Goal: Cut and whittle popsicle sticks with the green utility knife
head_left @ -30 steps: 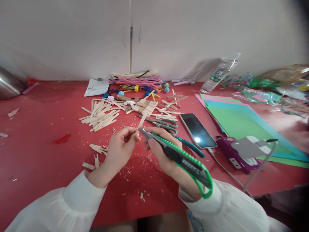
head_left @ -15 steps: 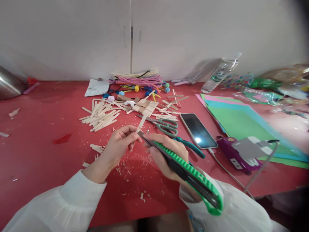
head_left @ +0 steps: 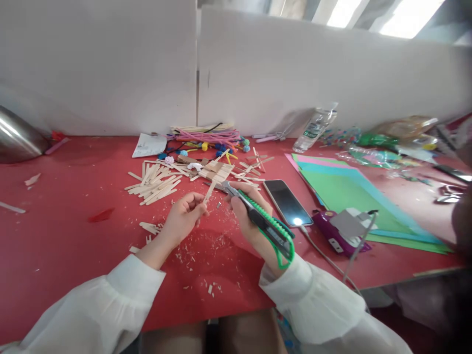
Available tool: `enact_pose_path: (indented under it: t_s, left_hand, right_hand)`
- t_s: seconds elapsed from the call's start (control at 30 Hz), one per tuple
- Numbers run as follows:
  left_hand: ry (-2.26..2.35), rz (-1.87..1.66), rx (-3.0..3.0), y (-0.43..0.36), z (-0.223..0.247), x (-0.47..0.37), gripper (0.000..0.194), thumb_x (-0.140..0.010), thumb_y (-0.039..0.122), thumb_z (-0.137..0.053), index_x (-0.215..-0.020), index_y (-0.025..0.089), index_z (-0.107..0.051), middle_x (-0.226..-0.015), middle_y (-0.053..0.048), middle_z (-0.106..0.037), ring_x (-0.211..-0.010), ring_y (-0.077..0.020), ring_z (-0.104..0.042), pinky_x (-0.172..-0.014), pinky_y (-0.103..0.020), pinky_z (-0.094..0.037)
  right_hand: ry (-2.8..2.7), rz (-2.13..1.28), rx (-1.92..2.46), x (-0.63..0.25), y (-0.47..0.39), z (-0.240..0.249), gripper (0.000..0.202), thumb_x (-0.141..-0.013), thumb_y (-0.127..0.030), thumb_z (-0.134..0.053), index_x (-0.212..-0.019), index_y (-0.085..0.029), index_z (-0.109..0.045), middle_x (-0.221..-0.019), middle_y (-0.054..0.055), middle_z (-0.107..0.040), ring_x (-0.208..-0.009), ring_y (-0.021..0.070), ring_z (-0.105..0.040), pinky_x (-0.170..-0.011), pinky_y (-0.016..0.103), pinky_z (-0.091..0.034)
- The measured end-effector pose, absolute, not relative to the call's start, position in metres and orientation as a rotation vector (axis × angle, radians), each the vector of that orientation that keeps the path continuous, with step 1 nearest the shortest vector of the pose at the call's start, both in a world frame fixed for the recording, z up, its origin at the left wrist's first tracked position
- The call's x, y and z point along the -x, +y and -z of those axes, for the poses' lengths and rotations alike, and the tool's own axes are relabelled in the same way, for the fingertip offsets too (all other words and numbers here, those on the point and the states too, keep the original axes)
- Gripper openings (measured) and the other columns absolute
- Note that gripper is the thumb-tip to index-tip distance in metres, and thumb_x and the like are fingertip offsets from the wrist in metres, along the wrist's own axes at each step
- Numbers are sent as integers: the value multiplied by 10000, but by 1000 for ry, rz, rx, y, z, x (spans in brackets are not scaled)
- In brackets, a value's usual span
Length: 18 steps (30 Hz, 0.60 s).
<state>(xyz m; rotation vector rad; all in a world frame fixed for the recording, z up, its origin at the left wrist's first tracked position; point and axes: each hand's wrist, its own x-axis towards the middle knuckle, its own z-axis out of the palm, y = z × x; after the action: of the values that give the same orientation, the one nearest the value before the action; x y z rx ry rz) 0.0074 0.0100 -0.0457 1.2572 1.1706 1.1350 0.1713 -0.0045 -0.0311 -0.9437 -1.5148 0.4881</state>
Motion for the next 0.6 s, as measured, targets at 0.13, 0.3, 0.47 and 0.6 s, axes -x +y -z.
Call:
enact_pose_path:
  t_s: [0.13,0.3,0.47,0.6]
  left_hand:
    - [1145,-1154,-1315,13,48,-8,242,-654,379,-640,-702,185,-504,-517,47,-593,-349,-64,-417,-390,-185,-329]
    - [1157,-1238,-1378,16,55,-2,219,-674,363,-627,-673,192,-491,-523,38,-605,-363,-75,-432,-392,-187,-331]
    - [1237,-1293,-1375,19,68,5,201,-774,324,-609,-683,178,-505,-538,46,-572,-399,-84,-455,-412,-196,-377]
    - [1308,-1245,-1359,15,74,5,267,-906,316,-562,-1110,143,-575,-1057,-69,-619,-855,-179,-627,-726,-361,-539]
  right_hand:
    - [-1570,-471,977,-170,0,34,192,-862,-276,-522,-1016,-192,-602,-791,21,-667,-629,133,-597,-630,268,-500]
    - [-1542,-415,949,-167,12,47,191,-848,-285,-513,-980,-196,-619,-767,12,-671,-595,134,-589,-622,261,-499]
    - [-1503,-390,936,-158,20,63,215,-838,-295,-494,-966,-184,-625,-775,29,-683,-612,157,-613,-619,273,-507]
    - [-1487,-394,928,-152,23,77,229,-870,-331,-494,-971,-177,-630,-769,27,-680,-619,159,-621,-628,291,-521]
